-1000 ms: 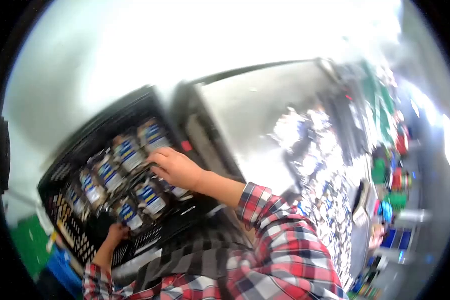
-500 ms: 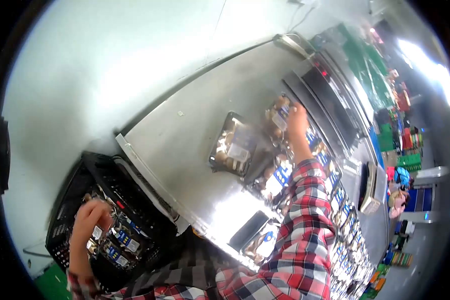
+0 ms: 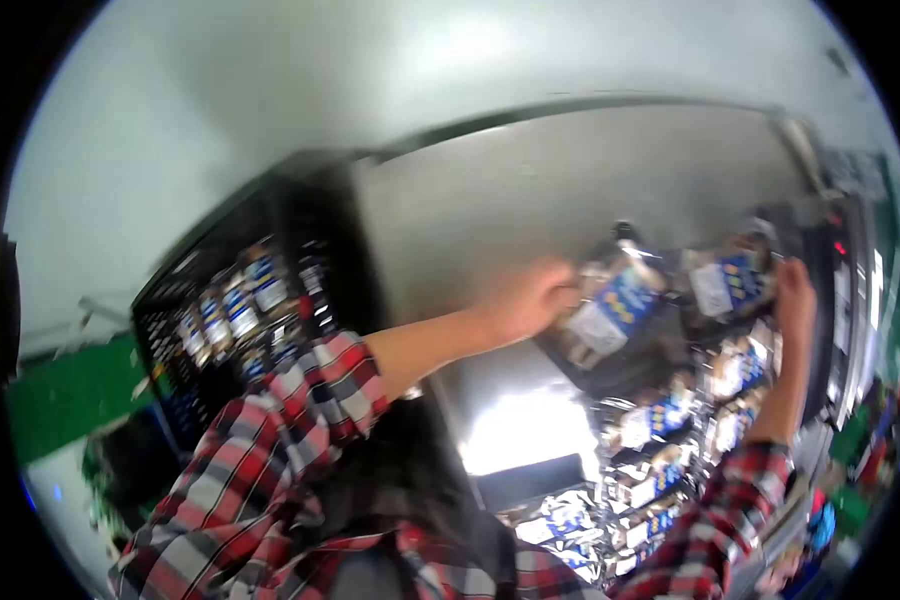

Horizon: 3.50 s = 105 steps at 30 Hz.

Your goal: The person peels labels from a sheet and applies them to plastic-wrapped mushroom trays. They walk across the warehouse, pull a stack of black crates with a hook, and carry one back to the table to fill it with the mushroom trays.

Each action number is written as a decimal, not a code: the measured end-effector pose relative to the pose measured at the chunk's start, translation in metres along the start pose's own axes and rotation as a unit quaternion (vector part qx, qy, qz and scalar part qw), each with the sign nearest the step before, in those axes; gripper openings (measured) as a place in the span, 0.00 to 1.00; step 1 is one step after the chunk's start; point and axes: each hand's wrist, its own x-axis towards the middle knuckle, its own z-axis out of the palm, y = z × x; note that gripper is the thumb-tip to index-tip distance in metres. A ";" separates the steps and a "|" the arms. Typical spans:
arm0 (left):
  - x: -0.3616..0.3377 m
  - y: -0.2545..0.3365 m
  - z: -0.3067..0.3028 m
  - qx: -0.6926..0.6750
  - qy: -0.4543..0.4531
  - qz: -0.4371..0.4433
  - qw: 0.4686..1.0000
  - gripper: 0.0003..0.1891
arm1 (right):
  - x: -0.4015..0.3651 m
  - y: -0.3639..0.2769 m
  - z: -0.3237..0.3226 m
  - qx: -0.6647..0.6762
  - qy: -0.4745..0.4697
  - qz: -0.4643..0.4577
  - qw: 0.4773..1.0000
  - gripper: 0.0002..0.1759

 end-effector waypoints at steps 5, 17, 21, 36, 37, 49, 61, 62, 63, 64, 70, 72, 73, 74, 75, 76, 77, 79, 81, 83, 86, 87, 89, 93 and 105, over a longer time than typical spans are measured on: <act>-0.093 0.022 -0.128 -0.134 -0.016 -0.085 0.987 0.10 | -0.015 -0.058 -0.026 0.088 0.035 -0.101 0.990 0.10; -0.553 -0.139 -0.368 0.080 0.308 -0.462 0.828 0.05 | -0.087 -0.378 0.088 0.375 -0.100 -0.182 0.903 0.07; -0.580 -0.221 -0.380 0.133 0.222 -0.436 0.862 0.08 | -0.165 -0.523 0.170 0.302 -0.181 -0.255 0.900 0.06; -0.547 -0.120 -0.396 0.347 0.208 -0.211 0.890 0.03 | -0.458 -0.737 0.502 0.260 -0.558 -0.455 0.643 0.11; -0.545 -0.128 -0.401 0.315 0.241 -0.233 0.888 0.11 | -0.467 -0.732 0.509 0.202 -0.571 -0.503 0.617 0.13; -0.558 -0.270 -0.371 0.377 -0.011 -0.426 0.822 0.61 | -0.427 -0.642 0.390 0.154 -0.485 -0.463 0.726 0.18; -0.444 -0.189 -0.400 0.488 -0.193 -0.369 0.767 0.34 | -0.398 -0.404 0.192 0.322 0.000 -0.112 0.940 0.16; -0.412 -0.160 -0.407 0.502 -0.203 -0.356 0.762 0.30 | -0.402 -0.368 0.188 0.265 0.064 -0.047 0.961 0.17; -0.378 -0.129 -0.413 0.510 -0.206 -0.340 0.763 0.26 | -0.410 -0.335 0.173 0.217 0.111 0.022 0.970 0.19; -0.347 -0.104 -0.412 0.500 -0.181 -0.321 0.784 0.24 | -0.423 -0.290 0.157 0.143 0.172 0.034 0.974 0.20; -0.167 -0.045 -0.272 0.010 -0.004 -0.057 0.998 0.09 | -0.446 -0.126 0.103 0.156 0.355 0.183 0.903 0.19; -0.122 -0.005 -0.177 -0.040 -0.106 -0.056 0.992 0.10 | -0.421 -0.074 0.094 0.135 0.354 0.177 0.908 0.19; -0.101 -0.012 -0.131 0.024 -0.140 0.017 0.990 0.12 | -0.403 -0.055 0.086 0.122 0.367 0.147 0.910 0.18; -0.077 -0.018 -0.083 0.079 -0.164 0.103 0.978 0.14 | -0.381 -0.037 0.074 0.116 0.360 0.144 0.914 0.18; -0.070 0.019 -0.039 0.101 -0.176 0.121 0.972 0.17 | -0.359 -0.020 0.063 0.111 0.352 0.142 0.919 0.18; -0.061 0.033 -0.001 0.095 -0.182 0.092 0.974 0.18 | -0.335 0.000 0.055 0.100 0.362 0.107 0.920 0.17; -0.051 0.034 0.034 0.089 -0.186 0.062 0.977 0.19 | -0.310 0.016 0.046 0.129 0.350 0.110 0.921 0.16; -0.039 0.032 0.081 0.091 -0.188 0.008 0.978 0.20 | -0.262 0.043 0.035 0.082 0.351 0.089 0.929 0.17; -0.042 0.047 0.098 0.111 -0.249 -0.029 0.962 0.20 | -0.216 0.064 0.021 0.052 0.308 0.065 0.948 0.17; -0.045 0.018 0.106 0.089 -0.217 -0.015 0.972 0.19 | -0.166 0.090 0.031 -0.015 0.329 0.055 0.943 0.17; -0.040 -0.029 0.111 0.003 -0.194 -0.005 0.981 0.17 | -0.119 0.101 0.030 -0.025 0.138 0.141 0.980 0.24; -0.037 -0.005 0.111 -0.009 -0.228 -0.053 0.972 0.15 | -0.107 0.111 0.036 -0.009 0.071 0.140 0.988 0.26; -0.036 0.010 0.110 -0.028 -0.243 -0.095 0.965 0.12 | -0.107 0.109 0.036 0.074 0.034 0.117 0.990 0.27; -0.045 0.006 0.107 -0.012 -0.176 -0.071 0.982 0.08 | -0.118 0.092 0.019 0.078 0.089 0.083 0.990 0.26; -0.156 0.044 -0.059 -0.127 0.107 -0.013 0.986 0.09 | -0.186 -0.188 -0.111 0.095 0.045 -0.062 0.992 0.11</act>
